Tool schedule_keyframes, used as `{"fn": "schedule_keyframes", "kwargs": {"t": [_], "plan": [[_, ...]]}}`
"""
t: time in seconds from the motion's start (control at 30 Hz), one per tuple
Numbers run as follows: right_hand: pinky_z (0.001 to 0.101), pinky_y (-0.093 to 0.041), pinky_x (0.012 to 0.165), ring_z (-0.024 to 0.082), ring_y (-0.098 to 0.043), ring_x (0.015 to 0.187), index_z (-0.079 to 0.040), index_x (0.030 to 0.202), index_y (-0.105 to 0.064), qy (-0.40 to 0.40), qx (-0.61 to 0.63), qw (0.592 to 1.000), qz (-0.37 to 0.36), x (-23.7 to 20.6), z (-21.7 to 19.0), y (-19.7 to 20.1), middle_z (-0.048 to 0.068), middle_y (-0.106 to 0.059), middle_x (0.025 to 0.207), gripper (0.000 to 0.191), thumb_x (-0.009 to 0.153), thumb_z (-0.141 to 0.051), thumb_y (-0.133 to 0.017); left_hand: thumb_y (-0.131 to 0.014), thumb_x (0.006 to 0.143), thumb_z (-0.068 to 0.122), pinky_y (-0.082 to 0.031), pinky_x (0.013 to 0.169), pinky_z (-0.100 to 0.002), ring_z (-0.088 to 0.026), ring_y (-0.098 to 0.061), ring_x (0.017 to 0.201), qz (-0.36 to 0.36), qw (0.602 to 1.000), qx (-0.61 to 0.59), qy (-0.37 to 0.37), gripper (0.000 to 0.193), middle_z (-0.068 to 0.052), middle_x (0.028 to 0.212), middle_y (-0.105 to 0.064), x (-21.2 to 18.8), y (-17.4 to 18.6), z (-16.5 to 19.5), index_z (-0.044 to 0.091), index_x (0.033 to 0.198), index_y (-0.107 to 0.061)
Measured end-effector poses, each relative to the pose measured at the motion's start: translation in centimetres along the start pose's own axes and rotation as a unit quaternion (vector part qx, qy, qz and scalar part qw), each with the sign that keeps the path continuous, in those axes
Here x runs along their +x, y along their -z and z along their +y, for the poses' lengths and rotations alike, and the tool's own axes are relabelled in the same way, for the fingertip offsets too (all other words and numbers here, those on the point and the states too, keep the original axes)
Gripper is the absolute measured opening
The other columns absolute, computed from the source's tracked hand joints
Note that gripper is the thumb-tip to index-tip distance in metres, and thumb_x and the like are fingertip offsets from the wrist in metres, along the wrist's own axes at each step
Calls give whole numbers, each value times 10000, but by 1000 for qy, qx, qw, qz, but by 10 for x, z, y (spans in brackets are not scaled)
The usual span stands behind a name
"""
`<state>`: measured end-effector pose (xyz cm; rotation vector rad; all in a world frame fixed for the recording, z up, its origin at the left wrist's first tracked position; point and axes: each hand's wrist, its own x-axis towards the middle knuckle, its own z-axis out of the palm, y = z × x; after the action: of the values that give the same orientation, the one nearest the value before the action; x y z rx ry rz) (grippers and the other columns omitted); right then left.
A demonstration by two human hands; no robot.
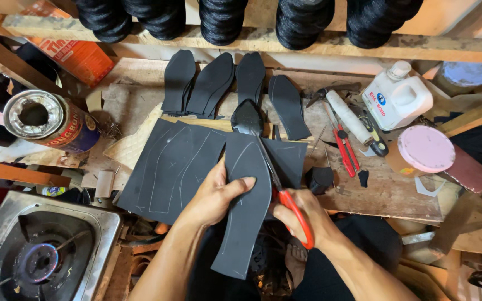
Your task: The person uses red-handled scissors to cut black rubber shoe insoles along pre-drawn outlines on a workbench. They repeatedly trim the edges of each insole, rotate the pieces for better access, and place the finished cutouts on the table.
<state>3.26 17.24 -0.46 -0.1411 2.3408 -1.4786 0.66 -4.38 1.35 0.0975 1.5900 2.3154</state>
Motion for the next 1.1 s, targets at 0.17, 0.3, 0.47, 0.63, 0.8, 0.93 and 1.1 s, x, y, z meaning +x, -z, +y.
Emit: {"fn": "schedule_keyframes", "kwargs": {"t": [0.17,0.3,0.47,0.63,0.8,0.93,1.1], "plan": [[338,-428,475,104,-495,493,-17,676,-582,90,-15,996,15,15,6,-2,40,-507,509,274,847,-220,-649,-659,856,12,-566,865,-333,-159,-657,967,31,999,-29,18,501,-80,1109,-662,8,10,-3,1,1338,-524],[337,-421,480,123,-463,493,13,670,-554,89,-3,995,36,16,7,-2,34,-472,516,338,866,-233,-677,-652,912,94,-557,886,-310,-144,-657,1001,57,998,-26,10,442,-77,1131,-672,9,11,-6,10,1332,-541],[347,-466,480,165,-553,473,-1,803,-638,-58,43,997,-13,0,7,-2,38,-551,541,279,850,-274,-679,-656,955,150,-548,881,-305,-136,-644,1007,87,996,19,-30,392,-80,1145,-673,3,5,-10,2,1308,-567],[340,-513,631,163,-615,653,-22,887,-664,58,-7,998,-12,-9,9,-5,47,-644,683,245,856,-264,-662,-635,955,112,-542,887,-292,-132,-641,1011,71,996,47,-42,403,-71,1134,-676,4,-2,-12,-3,1334,-566],[333,-521,686,149,-633,724,-17,919,-661,92,25,995,-17,-12,12,-4,29,-670,746,237,871,-249,-645,-618,960,88,-535,904,-284,-129,-633,1027,58,993,71,-69,444,-64,1153,-671,7,-6,-13,-4,1387,-537],[339,-494,639,142,-570,678,-17,887,-649,55,16,998,-18,-12,15,-4,33,-608,688,238,863,-254,-657,-615,960,89,-532,921,-279,-123,-629,1046,55,993,68,-80,460,-59,1168,-664,7,-5,-16,7,1401,-511],[347,-464,590,135,-532,619,-18,806,-663,-41,6,999,16,-16,17,-8,24,-569,632,250,847,-263,-685,-621,976,94,-543,886,-281,-121,-623,1000,55,994,64,-65,379,-63,1123,-664,4,-4,-23,-21,1331,-552]]}}
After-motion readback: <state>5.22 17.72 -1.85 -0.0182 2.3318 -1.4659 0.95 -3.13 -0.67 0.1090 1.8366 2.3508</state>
